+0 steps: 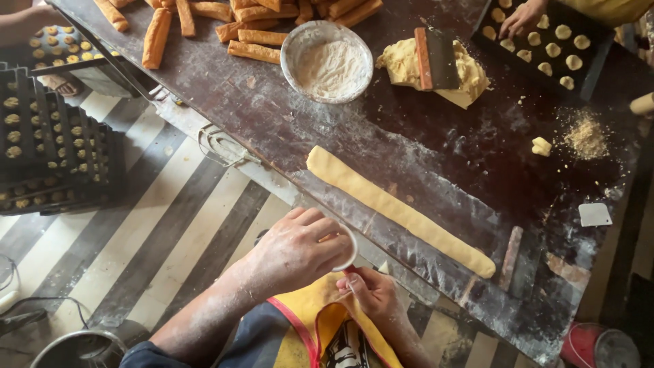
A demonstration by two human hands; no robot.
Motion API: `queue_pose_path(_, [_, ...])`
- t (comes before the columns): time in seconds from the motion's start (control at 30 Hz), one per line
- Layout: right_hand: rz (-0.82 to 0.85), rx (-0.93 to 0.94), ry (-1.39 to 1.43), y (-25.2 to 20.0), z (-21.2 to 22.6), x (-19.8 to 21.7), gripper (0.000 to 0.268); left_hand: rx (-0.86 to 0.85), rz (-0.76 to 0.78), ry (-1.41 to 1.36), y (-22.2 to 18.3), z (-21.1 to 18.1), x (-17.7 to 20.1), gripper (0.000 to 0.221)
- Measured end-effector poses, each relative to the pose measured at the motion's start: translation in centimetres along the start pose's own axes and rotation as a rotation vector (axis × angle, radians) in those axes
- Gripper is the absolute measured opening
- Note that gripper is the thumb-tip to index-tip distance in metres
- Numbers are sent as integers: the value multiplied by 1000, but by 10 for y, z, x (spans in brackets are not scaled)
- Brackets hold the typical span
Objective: Rolling out and shaping dough for pastries in a bakery.
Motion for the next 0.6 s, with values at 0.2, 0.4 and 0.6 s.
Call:
queue_pose_path(0.2, [1,-10,-12,-2,4,1,32,44,28,-23,-3,7,-11,19])
queue_pose_path(0.4, [-33,29,-19,-4,8,3,32,55,2,-53,-6,7,-11,17])
queue_pose_path(0.6, [-18,39,26,1,-12,2,32,52,-24,-49,-2,9,-7,23])
Point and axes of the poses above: each hand's wrist, its own y-axis towards the middle knuckle, its own x-axis out of the back of the hand, z = x × y, the point moved 6 cm from there along y, towards the middle knuckle, and after that the axes turned 1 degree about x, right-handed, at the moved point
